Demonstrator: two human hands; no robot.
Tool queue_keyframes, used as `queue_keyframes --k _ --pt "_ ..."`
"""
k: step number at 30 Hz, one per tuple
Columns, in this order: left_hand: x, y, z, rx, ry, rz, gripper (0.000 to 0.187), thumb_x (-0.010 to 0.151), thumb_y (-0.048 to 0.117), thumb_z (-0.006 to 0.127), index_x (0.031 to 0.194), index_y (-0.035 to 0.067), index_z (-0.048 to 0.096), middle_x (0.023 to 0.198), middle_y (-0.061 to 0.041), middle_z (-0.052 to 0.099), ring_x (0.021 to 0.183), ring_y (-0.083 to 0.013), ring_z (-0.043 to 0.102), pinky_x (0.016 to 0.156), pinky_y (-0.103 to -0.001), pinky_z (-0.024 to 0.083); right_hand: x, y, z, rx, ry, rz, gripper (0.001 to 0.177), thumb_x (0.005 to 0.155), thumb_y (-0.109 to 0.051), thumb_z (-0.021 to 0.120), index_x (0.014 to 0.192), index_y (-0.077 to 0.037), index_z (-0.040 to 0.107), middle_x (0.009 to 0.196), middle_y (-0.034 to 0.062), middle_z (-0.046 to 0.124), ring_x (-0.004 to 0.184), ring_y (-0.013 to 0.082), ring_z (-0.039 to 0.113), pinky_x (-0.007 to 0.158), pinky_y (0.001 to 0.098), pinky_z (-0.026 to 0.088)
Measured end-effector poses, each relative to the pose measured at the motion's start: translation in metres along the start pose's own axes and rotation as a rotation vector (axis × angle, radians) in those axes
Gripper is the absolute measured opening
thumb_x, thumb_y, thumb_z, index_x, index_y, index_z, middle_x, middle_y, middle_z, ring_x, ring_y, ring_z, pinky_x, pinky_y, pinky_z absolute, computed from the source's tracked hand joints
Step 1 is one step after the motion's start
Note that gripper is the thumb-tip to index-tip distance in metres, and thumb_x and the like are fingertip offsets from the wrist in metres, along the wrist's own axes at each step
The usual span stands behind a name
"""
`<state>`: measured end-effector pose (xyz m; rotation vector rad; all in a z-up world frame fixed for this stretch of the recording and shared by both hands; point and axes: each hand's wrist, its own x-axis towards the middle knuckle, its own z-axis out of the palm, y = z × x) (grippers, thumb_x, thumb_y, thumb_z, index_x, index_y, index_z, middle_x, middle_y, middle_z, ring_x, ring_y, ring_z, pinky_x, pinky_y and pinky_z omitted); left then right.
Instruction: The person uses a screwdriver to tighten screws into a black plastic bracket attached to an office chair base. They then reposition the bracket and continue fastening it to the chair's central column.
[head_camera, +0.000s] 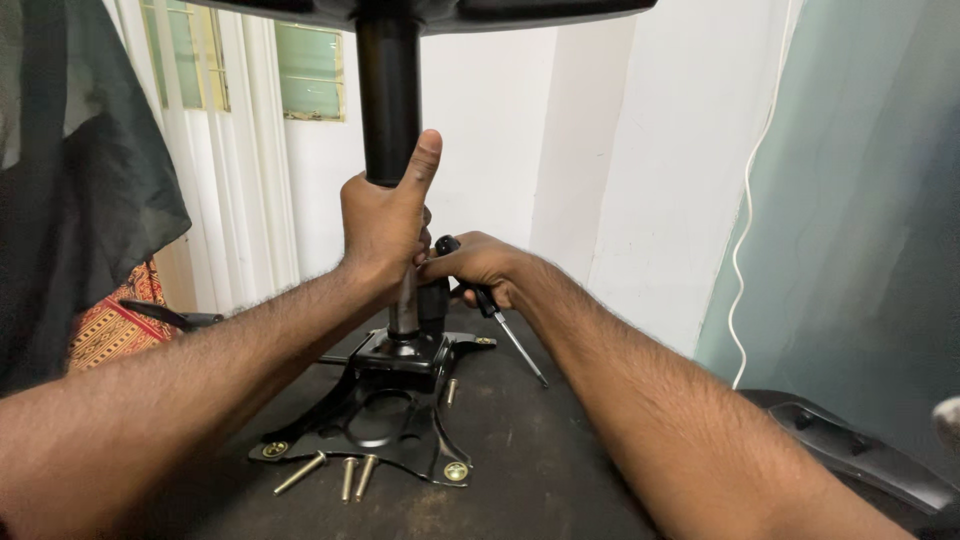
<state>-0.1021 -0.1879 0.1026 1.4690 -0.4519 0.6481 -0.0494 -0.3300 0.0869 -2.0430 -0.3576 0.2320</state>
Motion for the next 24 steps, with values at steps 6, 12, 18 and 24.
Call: queue_keyframes --k 6,12,18,24 --pt "0.019 -0.014 -0.014 -0.047 -0.077 -0.052 0.067 0.083 0.083 0.054 0.071 0.018 0.04 0.049 0.008 0.037 0.037 -0.0031 0.04 0.03 -0.024 0.04 -0.003 -0.003 0.003 -0.049 0.148 0.022 0.039 0.073 -0.031 0.086 0.1 -0.004 0.077 0.075 0.0025 0.065 0.046 0.0046 0.05 0.034 0.0153 0.038" --pt "0.03 -0.017 -0.027 -0.182 -0.197 -0.114 0.075 0.082 0.088 0.046 0.084 0.013 0.047 0.052 0.009 0.037 0.038 -0.0032 0.038 0.031 -0.023 0.037 -0.019 -0.005 0.01 -0.029 0.234 0.048 0.043 0.074 -0.031 0.087 0.1 0.001 0.076 0.078 0.0091 0.072 0.053 0.0061 0.058 0.036 0.0161 0.04" --pt "0.029 -0.013 -0.042 -0.198 -0.26 -0.159 0.079 0.078 0.092 0.043 0.085 0.014 0.048 0.053 0.009 0.035 0.037 -0.0032 0.035 0.032 -0.024 0.035 -0.021 0.004 0.012 0.008 0.155 0.013 0.055 0.073 -0.04 0.086 0.111 -0.003 0.072 0.092 0.0157 0.075 0.066 0.0106 0.069 0.036 0.0161 0.041" --pt "0.025 -0.01 -0.052 -0.149 -0.171 -0.164 0.081 0.076 0.093 0.044 0.087 0.013 0.051 0.057 0.006 0.042 0.043 -0.0054 0.045 0.042 -0.025 0.045 0.005 0.021 -0.006 0.133 -0.054 0.005 0.065 0.079 -0.05 0.079 0.117 0.002 0.069 0.099 0.0192 0.076 0.066 0.0106 0.071 0.031 0.0147 0.04"
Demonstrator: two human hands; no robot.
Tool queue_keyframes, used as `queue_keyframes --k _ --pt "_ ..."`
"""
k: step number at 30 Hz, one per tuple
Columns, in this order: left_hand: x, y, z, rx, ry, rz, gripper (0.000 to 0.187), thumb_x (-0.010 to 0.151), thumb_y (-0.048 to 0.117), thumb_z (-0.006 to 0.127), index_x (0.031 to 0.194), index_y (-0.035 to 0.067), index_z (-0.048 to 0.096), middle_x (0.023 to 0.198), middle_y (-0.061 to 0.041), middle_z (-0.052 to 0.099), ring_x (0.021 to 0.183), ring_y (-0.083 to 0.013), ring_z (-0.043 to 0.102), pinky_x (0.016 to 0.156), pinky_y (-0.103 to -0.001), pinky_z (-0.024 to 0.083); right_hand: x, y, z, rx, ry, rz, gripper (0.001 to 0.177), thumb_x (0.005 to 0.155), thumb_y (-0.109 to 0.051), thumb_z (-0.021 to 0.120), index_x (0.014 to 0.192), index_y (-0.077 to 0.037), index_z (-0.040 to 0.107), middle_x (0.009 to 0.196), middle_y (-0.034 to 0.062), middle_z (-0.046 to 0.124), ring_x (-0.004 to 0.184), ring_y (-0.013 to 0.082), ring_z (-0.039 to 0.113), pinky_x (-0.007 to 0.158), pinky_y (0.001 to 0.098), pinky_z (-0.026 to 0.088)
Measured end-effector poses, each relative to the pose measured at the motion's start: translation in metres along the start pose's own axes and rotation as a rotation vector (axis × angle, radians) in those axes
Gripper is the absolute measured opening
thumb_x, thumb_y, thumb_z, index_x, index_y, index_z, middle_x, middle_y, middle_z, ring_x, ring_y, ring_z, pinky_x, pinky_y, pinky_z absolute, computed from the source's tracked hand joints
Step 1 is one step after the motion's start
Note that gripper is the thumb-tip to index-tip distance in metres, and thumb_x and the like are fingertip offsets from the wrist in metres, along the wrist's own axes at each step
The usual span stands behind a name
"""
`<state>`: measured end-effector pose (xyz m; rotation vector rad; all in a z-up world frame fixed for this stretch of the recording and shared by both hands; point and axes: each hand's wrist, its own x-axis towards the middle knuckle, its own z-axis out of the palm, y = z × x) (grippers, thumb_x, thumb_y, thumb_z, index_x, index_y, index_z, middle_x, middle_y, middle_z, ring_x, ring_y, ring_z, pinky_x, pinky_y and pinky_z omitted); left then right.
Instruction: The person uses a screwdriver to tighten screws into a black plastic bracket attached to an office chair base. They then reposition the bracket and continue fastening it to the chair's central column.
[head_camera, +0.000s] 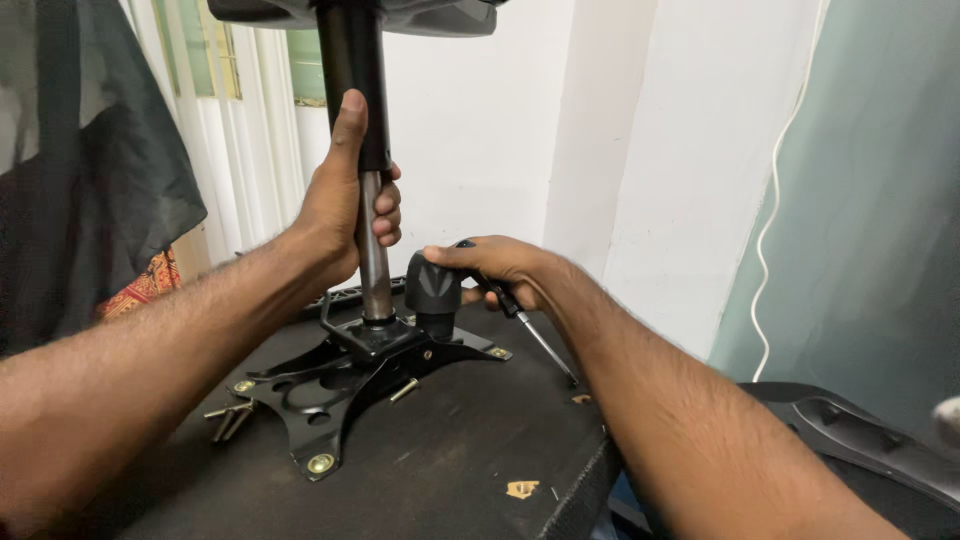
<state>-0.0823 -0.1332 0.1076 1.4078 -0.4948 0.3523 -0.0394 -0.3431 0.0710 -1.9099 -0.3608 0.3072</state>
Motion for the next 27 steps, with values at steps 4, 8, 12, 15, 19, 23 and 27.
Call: queue_keyframes --k 4,8,12,15,19,23,27 --pt "-0.006 0.004 -0.003 0.041 0.137 0.089 0.077 0.08 0.087 0.052 0.092 0.011 0.051 0.072 0.0 0.052 0.055 -0.0046 0.057 0.047 -0.024 0.052 0.024 0.007 -0.009 0.308 -0.294 -0.045 0.057 0.09 -0.041 0.08 0.12 0.006 0.066 0.092 0.0127 0.07 0.056 0.0056 0.06 0.031 0.0115 0.043" --pt "-0.008 0.013 -0.001 0.114 0.223 0.22 0.069 0.085 0.074 0.063 0.104 0.01 0.046 0.084 -0.003 0.055 0.06 -0.0017 0.061 0.046 -0.022 0.055 0.034 0.015 -0.012 0.5 -0.47 -0.014 0.057 0.085 -0.027 0.08 0.131 0.0 0.061 0.091 0.0126 0.07 0.056 0.0042 0.06 0.037 0.0104 0.049" --pt "-0.008 0.018 0.005 0.151 0.293 0.206 0.064 0.088 0.066 0.066 0.102 0.006 0.048 0.079 -0.004 0.055 0.048 -0.0041 0.053 0.035 -0.022 0.047 0.029 0.019 -0.007 0.454 -0.445 -0.026 0.063 0.082 -0.021 0.085 0.136 -0.001 0.058 0.085 0.0099 0.064 0.051 0.0015 0.054 0.037 0.0088 0.048" --pt "-0.005 0.024 0.009 0.14 0.277 0.233 0.062 0.09 0.063 0.066 0.102 0.006 0.048 0.077 -0.005 0.055 0.047 -0.004 0.052 0.034 -0.021 0.047 0.021 0.014 -0.006 0.439 -0.368 -0.059 0.066 0.077 -0.019 0.086 0.134 0.0 0.059 0.085 0.0095 0.066 0.05 0.0003 0.053 0.035 0.0077 0.046" --pt "0.0 0.028 0.018 0.112 0.194 0.232 0.061 0.09 0.063 0.066 0.1 0.006 0.047 0.074 -0.005 0.055 0.044 -0.0035 0.051 0.032 -0.021 0.047 0.01 0.016 -0.008 0.496 -0.329 -0.131 0.066 0.078 -0.02 0.088 0.133 0.005 0.06 0.089 0.0106 0.065 0.052 0.0004 0.055 0.034 0.0085 0.044" --pt "0.006 0.027 0.032 0.015 0.116 0.237 0.06 0.09 0.062 0.068 0.096 0.006 0.045 0.073 -0.006 0.055 0.04 -0.004 0.049 0.031 -0.022 0.046 -0.005 0.013 -0.023 0.508 -0.293 -0.15 0.062 0.081 -0.017 0.087 0.13 0.007 0.059 0.097 0.0189 0.067 0.049 0.0028 0.058 0.036 0.0088 0.046" --pt "0.014 0.022 0.046 -0.104 0.09 0.196 0.058 0.089 0.06 0.069 0.093 0.007 0.044 0.07 -0.007 0.058 0.037 -0.0041 0.05 0.029 -0.023 0.045 -0.029 0.005 -0.04 0.435 -0.114 -0.097 0.063 0.078 -0.015 0.085 0.131 0.003 0.057 0.098 0.0205 0.069 0.049 0.0046 0.061 0.035 0.0088 0.046"
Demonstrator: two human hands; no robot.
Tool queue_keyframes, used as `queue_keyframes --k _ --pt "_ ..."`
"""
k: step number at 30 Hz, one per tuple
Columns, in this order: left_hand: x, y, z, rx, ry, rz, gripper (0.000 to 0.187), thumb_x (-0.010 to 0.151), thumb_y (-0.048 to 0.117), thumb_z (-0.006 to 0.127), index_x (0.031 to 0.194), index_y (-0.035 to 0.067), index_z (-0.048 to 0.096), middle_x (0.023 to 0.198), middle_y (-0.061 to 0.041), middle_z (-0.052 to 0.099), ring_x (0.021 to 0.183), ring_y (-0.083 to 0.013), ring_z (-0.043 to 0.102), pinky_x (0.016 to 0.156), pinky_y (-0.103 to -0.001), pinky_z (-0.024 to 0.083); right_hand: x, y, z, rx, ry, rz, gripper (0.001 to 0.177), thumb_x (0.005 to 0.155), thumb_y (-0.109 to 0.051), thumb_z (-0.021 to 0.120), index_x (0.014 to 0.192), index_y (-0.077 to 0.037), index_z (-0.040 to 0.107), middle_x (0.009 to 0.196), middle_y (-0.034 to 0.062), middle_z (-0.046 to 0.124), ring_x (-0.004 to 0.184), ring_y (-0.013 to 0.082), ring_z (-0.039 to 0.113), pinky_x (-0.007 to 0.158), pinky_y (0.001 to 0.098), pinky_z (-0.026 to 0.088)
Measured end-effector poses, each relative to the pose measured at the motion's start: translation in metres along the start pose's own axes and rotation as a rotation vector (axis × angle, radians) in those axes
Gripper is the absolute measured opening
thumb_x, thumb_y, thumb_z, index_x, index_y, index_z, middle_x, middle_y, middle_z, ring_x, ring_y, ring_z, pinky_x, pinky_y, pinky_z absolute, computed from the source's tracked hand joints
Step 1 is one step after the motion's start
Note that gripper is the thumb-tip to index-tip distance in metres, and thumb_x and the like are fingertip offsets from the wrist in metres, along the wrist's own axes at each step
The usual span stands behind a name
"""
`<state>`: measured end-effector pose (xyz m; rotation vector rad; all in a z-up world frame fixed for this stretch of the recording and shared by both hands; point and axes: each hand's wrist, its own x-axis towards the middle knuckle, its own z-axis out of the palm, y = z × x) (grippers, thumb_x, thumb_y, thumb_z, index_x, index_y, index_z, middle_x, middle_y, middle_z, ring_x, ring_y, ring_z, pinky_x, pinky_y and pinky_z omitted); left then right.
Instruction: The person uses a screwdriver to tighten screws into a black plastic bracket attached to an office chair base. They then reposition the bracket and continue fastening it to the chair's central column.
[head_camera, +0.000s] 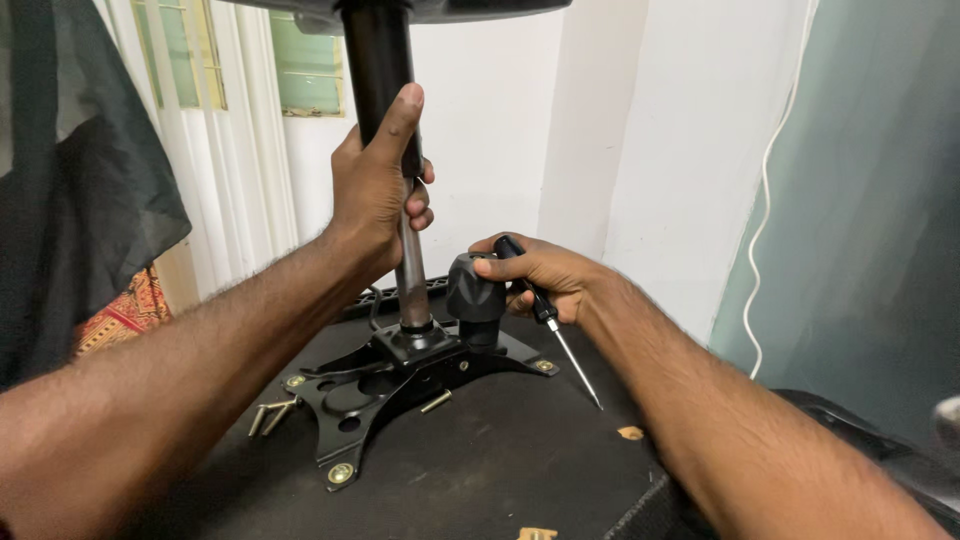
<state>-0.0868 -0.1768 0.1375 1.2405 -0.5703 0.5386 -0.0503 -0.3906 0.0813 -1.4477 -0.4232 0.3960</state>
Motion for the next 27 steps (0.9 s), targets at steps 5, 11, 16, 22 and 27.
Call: queue_keyframes --k 5,11,16,22,27 --pt "0.006 -0.011 0.007 -0.053 -0.064 -0.011 0.061 0.089 0.063 0.068 0.095 0.005 0.051 0.066 -0.003 0.056 0.038 -0.003 0.049 0.029 -0.022 0.045 -0.024 -0.003 0.008 -0.035 0.173 -0.004 0.065 0.077 -0.013 0.084 0.133 -0.001 0.054 0.096 0.019 0.069 0.047 0.0033 0.058 0.033 0.0091 0.044" --pt "0.006 -0.018 0.008 -0.052 -0.231 -0.003 0.067 0.089 0.068 0.064 0.1 0.003 0.052 0.066 -0.003 0.058 0.038 -0.0027 0.05 0.03 -0.02 0.044 -0.047 0.014 0.028 0.066 0.322 -0.054 0.047 0.079 -0.009 0.082 0.117 -0.006 0.056 0.089 0.0169 0.067 0.045 0.0051 0.055 0.031 0.0107 0.042" --pt "0.006 -0.007 -0.004 -0.07 -0.349 0.031 0.067 0.09 0.07 0.062 0.102 0.005 0.052 0.067 -0.003 0.059 0.041 -0.0029 0.051 0.033 -0.021 0.044 -0.053 0.016 0.051 0.11 0.39 -0.136 0.034 0.08 -0.006 0.082 0.1 -0.008 0.055 0.079 0.012 0.065 0.044 0.0071 0.055 0.029 0.0117 0.04" --pt "0.01 0.013 -0.013 -0.074 -0.4 0.089 0.065 0.092 0.071 0.059 0.107 0.007 0.054 0.068 -0.001 0.059 0.043 -0.0024 0.05 0.036 -0.02 0.045 -0.063 -0.005 0.075 0.02 0.471 -0.165 0.032 0.08 -0.008 0.081 0.098 -0.008 0.055 0.074 0.0113 0.067 0.044 0.0084 0.057 0.029 0.013 0.04" --pt "0.018 0.028 -0.009 -0.139 -0.509 0.142 0.064 0.096 0.069 0.061 0.111 0.006 0.055 0.071 -0.004 0.061 0.044 -0.0043 0.051 0.037 -0.021 0.044 -0.084 -0.022 0.09 0.01 0.505 -0.195 0.03 0.082 -0.007 0.08 0.097 -0.008 0.054 0.075 0.0093 0.066 0.043 0.0072 0.055 0.028 0.0125 0.039"
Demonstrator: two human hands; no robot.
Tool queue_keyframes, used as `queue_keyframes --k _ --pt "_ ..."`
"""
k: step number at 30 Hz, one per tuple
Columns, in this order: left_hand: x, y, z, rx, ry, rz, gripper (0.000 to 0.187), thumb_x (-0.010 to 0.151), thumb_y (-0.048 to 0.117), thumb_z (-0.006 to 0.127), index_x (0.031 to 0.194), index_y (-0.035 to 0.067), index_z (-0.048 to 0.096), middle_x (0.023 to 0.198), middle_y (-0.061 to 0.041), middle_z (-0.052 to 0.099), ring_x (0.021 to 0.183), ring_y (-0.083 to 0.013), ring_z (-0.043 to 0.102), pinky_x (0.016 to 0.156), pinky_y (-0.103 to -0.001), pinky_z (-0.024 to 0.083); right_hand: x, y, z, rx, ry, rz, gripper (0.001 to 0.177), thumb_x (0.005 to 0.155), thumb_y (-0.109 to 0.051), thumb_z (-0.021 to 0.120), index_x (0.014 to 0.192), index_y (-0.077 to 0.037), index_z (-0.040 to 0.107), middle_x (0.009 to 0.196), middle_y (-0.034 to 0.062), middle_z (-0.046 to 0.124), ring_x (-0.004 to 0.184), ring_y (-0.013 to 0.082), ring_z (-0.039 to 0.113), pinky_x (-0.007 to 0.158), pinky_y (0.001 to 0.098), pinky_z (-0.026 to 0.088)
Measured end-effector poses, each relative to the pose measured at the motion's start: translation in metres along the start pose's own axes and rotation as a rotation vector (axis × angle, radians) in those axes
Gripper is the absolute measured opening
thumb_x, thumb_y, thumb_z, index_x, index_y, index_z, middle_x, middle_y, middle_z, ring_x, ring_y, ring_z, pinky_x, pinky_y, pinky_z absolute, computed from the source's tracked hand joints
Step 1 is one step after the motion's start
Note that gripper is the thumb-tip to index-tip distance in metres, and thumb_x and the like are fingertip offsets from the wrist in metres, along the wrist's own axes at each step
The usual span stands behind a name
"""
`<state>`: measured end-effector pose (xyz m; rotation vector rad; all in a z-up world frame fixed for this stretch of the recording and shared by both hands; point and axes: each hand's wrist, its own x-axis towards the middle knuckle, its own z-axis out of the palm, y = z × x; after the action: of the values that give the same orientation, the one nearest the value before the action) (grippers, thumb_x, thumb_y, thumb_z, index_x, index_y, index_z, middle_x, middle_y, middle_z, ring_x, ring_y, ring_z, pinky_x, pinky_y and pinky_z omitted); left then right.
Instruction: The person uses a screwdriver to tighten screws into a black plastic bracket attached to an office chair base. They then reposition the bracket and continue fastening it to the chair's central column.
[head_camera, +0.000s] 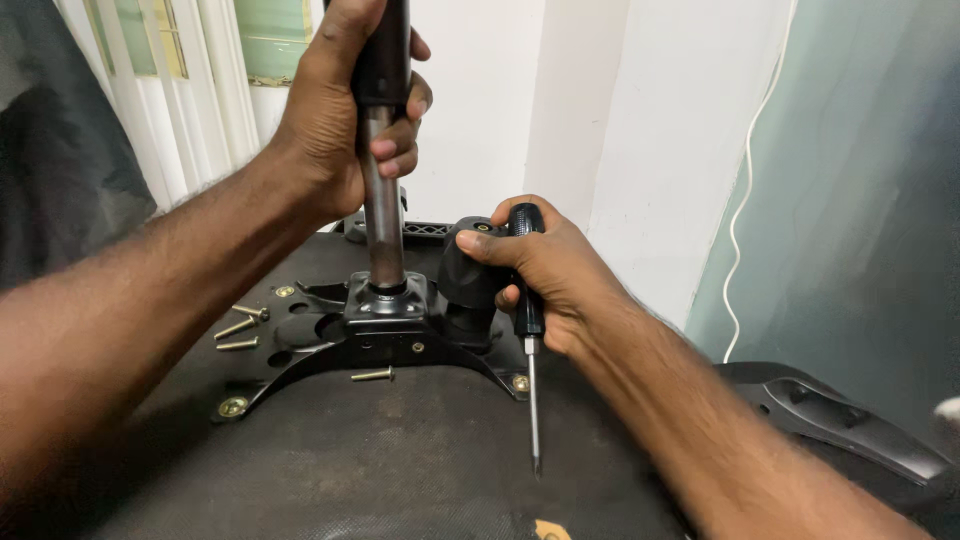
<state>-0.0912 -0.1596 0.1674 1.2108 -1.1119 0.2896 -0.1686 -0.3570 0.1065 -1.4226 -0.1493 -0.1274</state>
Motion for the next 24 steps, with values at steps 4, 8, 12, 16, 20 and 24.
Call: queue_keyframes --k 4,8,12,16,20,24 --pt "0.002 0.008 0.006 -0.042 -0.018 -0.001 0.064 0.099 0.068 0.06 0.111 0.005 0.056 0.072 -0.005 0.061 0.044 -0.0037 0.05 0.038 -0.021 0.044 -0.02 -0.013 -0.002 -0.006 0.033 0.03 0.029 0.082 -0.005 0.078 0.097 -0.008 0.054 0.077 0.0079 0.065 0.044 0.0061 0.054 0.028 0.0122 0.039" --pt "-0.002 0.011 0.012 -0.069 -0.036 -0.019 0.064 0.096 0.067 0.06 0.111 0.005 0.056 0.072 -0.005 0.062 0.044 -0.0042 0.051 0.039 -0.021 0.044 -0.031 -0.011 0.003 -0.01 0.078 0.025 0.028 0.082 -0.005 0.078 0.097 -0.007 0.054 0.079 0.0083 0.065 0.046 0.0058 0.055 0.03 0.0113 0.04" --pt "-0.005 0.015 0.021 -0.013 -0.039 -0.01 0.07 0.097 0.074 0.061 0.111 0.005 0.055 0.07 -0.003 0.061 0.046 -0.0041 0.052 0.039 -0.022 0.046 -0.034 -0.008 -0.002 0.022 0.082 0.014 0.027 0.083 -0.007 0.078 0.096 -0.005 0.054 0.08 0.0089 0.065 0.045 0.0053 0.054 0.03 0.0113 0.039" --pt "-0.009 0.009 0.025 -0.004 -0.013 -0.056 0.072 0.093 0.077 0.061 0.108 0.006 0.054 0.069 -0.003 0.06 0.044 -0.0038 0.05 0.038 -0.022 0.045 -0.033 0.003 -0.008 0.015 0.095 0.019 0.027 0.084 -0.005 0.077 0.097 -0.006 0.054 0.08 0.0092 0.064 0.045 0.0056 0.054 0.03 0.0118 0.04" --pt "-0.022 -0.007 0.029 0.006 0.065 -0.12 0.073 0.087 0.077 0.057 0.105 0.006 0.054 0.07 -0.001 0.058 0.043 -0.0028 0.05 0.038 -0.021 0.046 -0.033 0.019 -0.011 0.03 0.079 0.08 0.027 0.084 -0.005 0.077 0.096 -0.005 0.053 0.077 0.0105 0.064 0.043 0.0075 0.055 0.03 0.0127 0.041" --pt "-0.033 -0.022 0.031 -0.035 0.122 -0.2 0.072 0.087 0.076 0.057 0.103 0.007 0.053 0.069 -0.002 0.057 0.042 -0.0024 0.049 0.037 -0.021 0.044 -0.031 0.029 -0.015 0.004 0.081 0.133 0.027 0.084 -0.008 0.078 0.095 -0.006 0.054 0.076 0.0093 0.065 0.043 0.0069 0.055 0.029 0.0132 0.04"
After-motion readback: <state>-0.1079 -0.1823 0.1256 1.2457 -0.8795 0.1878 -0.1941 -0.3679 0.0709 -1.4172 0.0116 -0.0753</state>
